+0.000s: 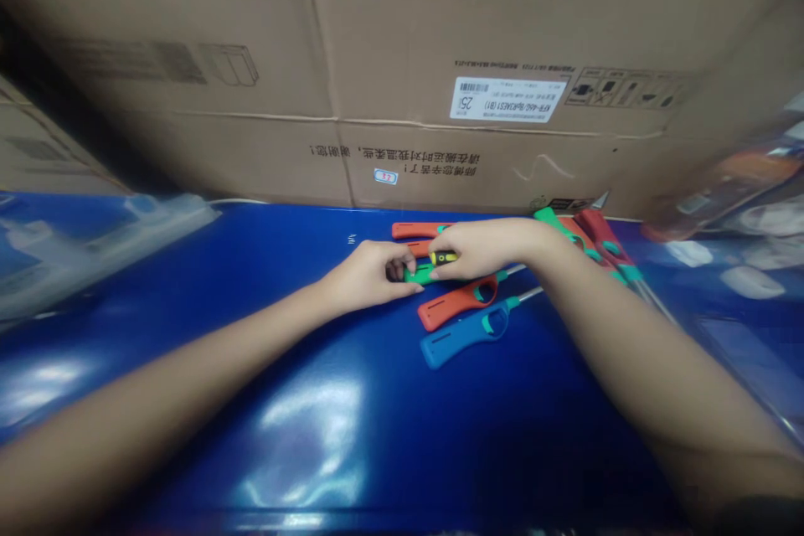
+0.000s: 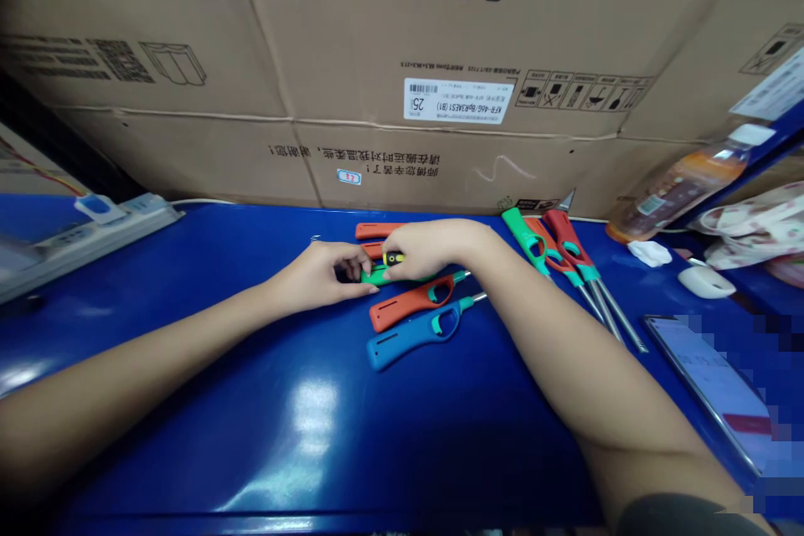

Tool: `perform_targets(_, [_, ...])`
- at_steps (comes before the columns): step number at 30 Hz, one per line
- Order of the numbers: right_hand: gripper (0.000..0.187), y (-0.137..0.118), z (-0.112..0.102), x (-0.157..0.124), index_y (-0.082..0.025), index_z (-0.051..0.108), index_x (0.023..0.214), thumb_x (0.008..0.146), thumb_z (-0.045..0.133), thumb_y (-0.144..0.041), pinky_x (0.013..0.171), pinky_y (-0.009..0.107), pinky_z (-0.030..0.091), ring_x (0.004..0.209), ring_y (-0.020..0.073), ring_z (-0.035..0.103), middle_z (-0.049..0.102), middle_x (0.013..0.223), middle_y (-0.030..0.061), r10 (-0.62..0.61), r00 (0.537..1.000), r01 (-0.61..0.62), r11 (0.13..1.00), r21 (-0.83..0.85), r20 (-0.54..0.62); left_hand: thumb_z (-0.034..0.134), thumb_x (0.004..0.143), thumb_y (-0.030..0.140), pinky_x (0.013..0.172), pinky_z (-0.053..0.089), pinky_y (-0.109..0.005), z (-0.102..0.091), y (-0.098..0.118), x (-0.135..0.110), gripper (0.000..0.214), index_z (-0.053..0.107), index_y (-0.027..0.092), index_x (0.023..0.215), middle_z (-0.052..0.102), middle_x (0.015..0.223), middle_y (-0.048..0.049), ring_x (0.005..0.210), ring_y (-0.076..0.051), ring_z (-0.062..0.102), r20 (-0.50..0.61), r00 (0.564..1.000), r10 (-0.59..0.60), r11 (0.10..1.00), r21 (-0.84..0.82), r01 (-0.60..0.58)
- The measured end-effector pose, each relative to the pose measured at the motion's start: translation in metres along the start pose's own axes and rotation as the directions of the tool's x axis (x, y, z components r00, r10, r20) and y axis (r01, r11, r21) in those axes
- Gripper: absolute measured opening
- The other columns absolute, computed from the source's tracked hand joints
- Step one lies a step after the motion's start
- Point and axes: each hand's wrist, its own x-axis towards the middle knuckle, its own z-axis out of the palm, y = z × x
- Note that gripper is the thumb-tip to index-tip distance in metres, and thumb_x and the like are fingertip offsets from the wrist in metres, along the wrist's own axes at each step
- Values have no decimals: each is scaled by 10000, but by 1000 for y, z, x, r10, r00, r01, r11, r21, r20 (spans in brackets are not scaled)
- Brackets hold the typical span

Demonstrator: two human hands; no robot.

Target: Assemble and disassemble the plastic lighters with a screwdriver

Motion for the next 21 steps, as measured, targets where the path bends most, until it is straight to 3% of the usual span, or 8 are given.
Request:
perform_targets(7, [253, 3, 6, 11, -202, 611, 938, 893, 557, -445, 615, 284, 368, 750, 172, 579, 693, 949, 45, 46, 997, -43, 998, -49, 63, 657, 876, 298, 591, 497, -216, -6, 4, 1, 154, 687, 148, 860, 699, 718, -12, 607, -116, 641, 57, 998, -23, 1000, -5, 23])
perform_targets(13, [165, -8, 9, 10, -218, 615, 933, 834, 545, -331, 547, 305, 347, 645, 175, 566, 687, 877, 34, 108, 992, -100, 988, -116, 59, 602, 854, 199, 638, 492, -252, -18, 10, 9, 90, 674, 154, 883, 706, 789, -29, 651, -135, 631, 146, 988, 53, 987, 145, -75])
perform_targets(17, [214, -11, 10, 9, -218, 630, 966, 791, 559, -317, 548, 312, 356, 629, 178, 564, 687, 853, 31, 105, 993, -99, 990, -102, 55, 572, 861, 195, 716, 503, -294, -26, 23, 14, 83, 647, 175, 890, 686, 943, -61, 826, -195, 650, 246, 966, 76, 896, 409, -175])
perform_targets(21, [278, -9, 11, 9, -213, 639, 1014, 786, 555, -347, 557, 316, 378, 664, 191, 581, 695, 890, 43, 90, 995, -85, 990, -109, 39, 473, 933, 223, 656, 501, -329, -24, 33, 18, 186, 648, 160, 934, 661, 961, -106, 756, -224, 649, 355, 932, 66, 744, 605, -283])
